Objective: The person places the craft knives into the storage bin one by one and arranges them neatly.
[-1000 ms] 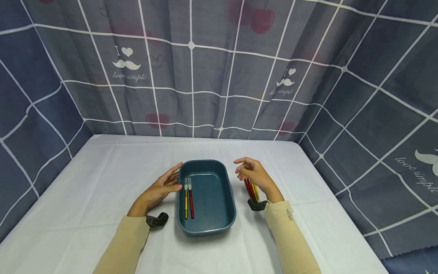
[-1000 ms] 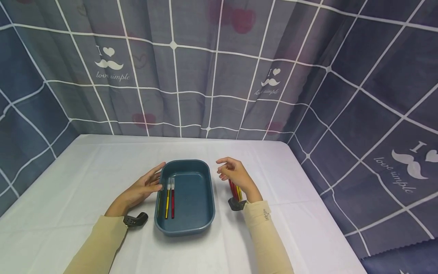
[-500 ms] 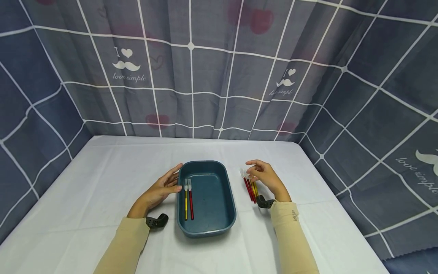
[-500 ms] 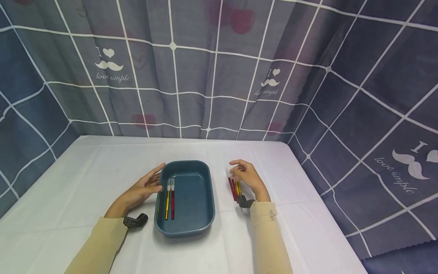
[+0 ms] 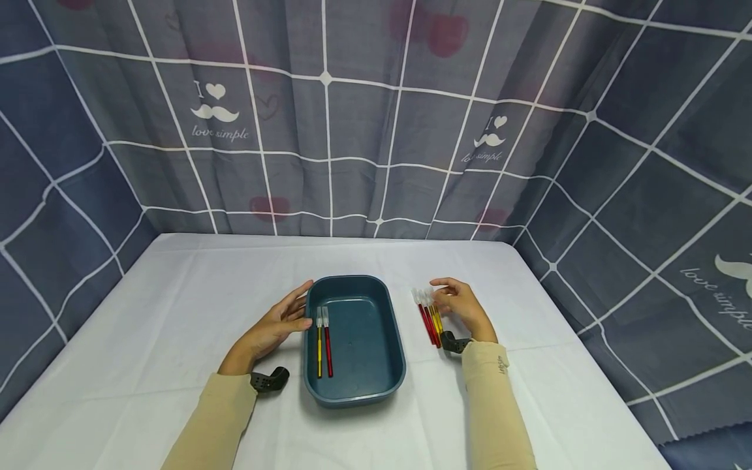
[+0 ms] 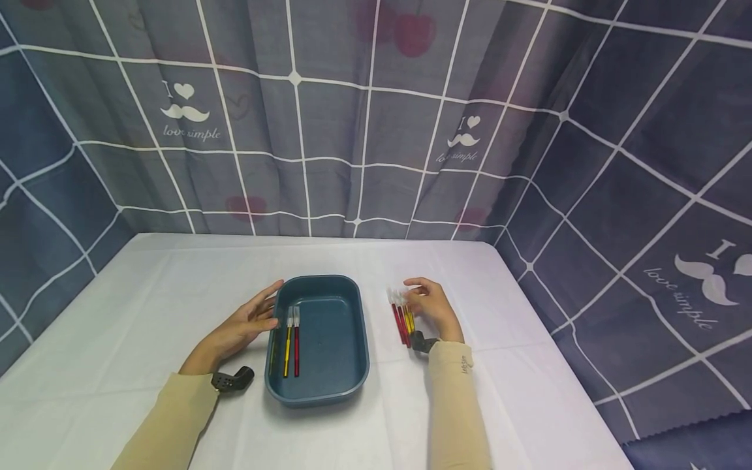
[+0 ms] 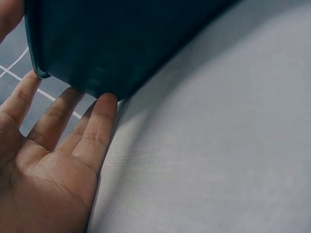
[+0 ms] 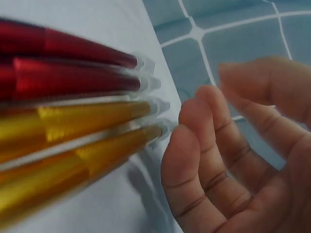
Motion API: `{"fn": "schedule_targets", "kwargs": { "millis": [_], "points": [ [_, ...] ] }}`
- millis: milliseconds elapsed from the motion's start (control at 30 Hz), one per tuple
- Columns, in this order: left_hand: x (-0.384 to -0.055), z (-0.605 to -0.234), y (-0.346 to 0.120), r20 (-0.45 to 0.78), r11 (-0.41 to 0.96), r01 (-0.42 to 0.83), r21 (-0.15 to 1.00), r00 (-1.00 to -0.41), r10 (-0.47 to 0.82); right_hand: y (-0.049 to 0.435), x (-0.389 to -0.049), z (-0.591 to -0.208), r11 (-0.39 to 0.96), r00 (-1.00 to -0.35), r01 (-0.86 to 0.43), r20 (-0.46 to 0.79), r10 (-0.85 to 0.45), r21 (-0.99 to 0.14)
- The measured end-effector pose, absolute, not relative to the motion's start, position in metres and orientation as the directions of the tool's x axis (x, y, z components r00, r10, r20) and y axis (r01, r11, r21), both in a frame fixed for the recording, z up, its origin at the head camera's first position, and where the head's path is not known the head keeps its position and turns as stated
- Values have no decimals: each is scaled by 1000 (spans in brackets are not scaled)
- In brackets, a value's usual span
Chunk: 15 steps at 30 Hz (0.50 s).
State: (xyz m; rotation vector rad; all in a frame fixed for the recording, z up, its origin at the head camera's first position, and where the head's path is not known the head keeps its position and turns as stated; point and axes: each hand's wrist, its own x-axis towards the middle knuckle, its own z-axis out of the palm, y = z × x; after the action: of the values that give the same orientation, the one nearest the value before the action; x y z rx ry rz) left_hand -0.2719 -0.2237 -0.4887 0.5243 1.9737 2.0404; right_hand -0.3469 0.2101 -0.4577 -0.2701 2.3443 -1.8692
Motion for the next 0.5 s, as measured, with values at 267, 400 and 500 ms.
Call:
{"fn": "schedule_targets", "kwargs": {
  "millis": [267, 400, 500],
  "points": [
    [-273, -489, -223, 81, -42, 69, 997, -902, 424, 219, -345, -461, 296, -974, -16, -52, -220, -955],
    [-273, -489, -224, 80, -38, 71, 997, -898, 432, 217, -348, -461, 445, -975, 28, -123, -187, -895],
    [-273, -489, -225, 76, -42, 65, 997, -899, 431, 215, -349, -461, 519, -972, 47, -158, -172, -853]
  ]
}}
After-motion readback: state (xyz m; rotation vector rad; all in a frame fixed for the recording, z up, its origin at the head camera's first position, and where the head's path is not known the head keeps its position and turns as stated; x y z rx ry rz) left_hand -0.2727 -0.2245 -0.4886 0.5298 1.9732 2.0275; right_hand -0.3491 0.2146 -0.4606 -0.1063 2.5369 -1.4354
